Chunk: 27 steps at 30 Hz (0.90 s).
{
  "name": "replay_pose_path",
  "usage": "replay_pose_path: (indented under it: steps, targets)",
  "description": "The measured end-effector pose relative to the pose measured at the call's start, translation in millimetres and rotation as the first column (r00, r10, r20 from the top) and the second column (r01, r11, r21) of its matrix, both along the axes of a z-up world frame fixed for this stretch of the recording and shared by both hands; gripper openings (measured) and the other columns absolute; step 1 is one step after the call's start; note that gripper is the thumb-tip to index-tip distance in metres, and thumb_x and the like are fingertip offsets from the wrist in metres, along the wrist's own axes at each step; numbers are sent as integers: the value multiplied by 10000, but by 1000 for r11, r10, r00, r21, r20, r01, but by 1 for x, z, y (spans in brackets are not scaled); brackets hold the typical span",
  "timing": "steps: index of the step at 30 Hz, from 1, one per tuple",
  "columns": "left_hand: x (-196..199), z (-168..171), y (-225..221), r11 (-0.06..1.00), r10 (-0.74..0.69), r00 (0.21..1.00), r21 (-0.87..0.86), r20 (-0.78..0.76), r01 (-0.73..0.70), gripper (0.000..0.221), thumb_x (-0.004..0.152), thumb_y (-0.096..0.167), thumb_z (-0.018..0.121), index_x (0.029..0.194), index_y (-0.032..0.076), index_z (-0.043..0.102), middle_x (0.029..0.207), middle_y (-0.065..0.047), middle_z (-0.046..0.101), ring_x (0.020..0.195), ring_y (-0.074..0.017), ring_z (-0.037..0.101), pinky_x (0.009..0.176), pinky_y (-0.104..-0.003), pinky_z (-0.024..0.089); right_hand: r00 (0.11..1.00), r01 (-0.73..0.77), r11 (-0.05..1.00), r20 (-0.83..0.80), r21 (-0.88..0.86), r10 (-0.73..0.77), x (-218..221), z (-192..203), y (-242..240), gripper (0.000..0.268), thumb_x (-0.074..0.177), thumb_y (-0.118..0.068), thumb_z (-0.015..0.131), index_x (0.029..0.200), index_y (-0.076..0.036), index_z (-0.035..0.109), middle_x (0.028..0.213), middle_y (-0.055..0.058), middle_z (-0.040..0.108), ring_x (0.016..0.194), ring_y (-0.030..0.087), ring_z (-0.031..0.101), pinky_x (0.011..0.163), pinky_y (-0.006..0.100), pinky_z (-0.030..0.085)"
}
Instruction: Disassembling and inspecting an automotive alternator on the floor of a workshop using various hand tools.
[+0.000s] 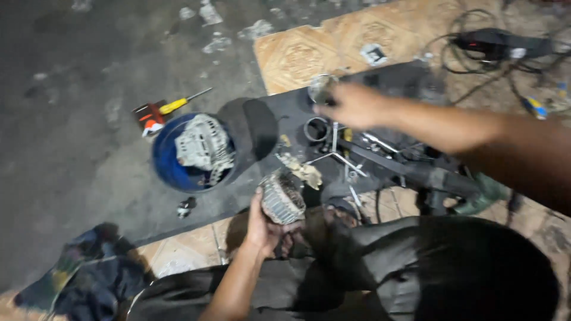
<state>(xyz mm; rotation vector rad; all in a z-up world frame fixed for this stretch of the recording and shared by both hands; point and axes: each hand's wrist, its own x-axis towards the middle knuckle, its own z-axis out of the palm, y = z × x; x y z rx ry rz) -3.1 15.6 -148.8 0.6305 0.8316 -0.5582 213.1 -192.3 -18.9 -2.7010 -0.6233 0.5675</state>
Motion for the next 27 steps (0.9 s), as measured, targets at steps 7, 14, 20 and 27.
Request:
replay_pose_path:
  steps: [7, 14, 20, 27]
  targets:
    - [7, 30, -60, 946, 297, 951, -106, -85, -305, 904, 802, 736, 520, 1569, 292, 345, 1620, -131, 397, 1337, -538, 499, 1054, -722, 438, 409, 591, 806, -849, -33, -334, -158, -70, -58, 1108, 830, -741, 537, 1621, -63, 159, 1619, 277, 211, 1471, 467, 290, 1172, 669, 283]
    - [-31, -159, -82, 960, 198, 884, -267, 424, -87, 621, 892, 310, 583, 1460, 70, 508, 1391, -138, 619, 1168, -326, 617, 887, -480, 513, 156, 985, 65, -988, 157, 10, -170, -183, -48, 633, 933, -92, 542, 1530, -182, 352, 1385, 241, 547, 1059, 459, 649, 800, 599, 603]
    - [0, -99, -33, 767, -203, 866, 623, 458, -150, 711, 933, 231, 586, 1580, 58, 347, 1382, -143, 583, 1244, -259, 563, 1068, -390, 476, 813, 574, 763, -316, 298, -488, -122, -155, -70, 913, 786, -170, 724, 1539, 96, 282, 1112, 233, 698, 757, 272, 717, 629, 329, 608]
    - [18, -69, -87, 661, -224, 955, 750, 195, 1, 778, 735, 333, 925, 1382, 43, 605, 1243, -224, 719, 1206, -352, 677, 1051, -491, 521, 947, 232, 959, 188, 163, -261, -120, -218, -57, 625, 626, -367, 846, 1163, -95, 677, 996, 124, 755, 909, 353, 759, 745, 487, 634]
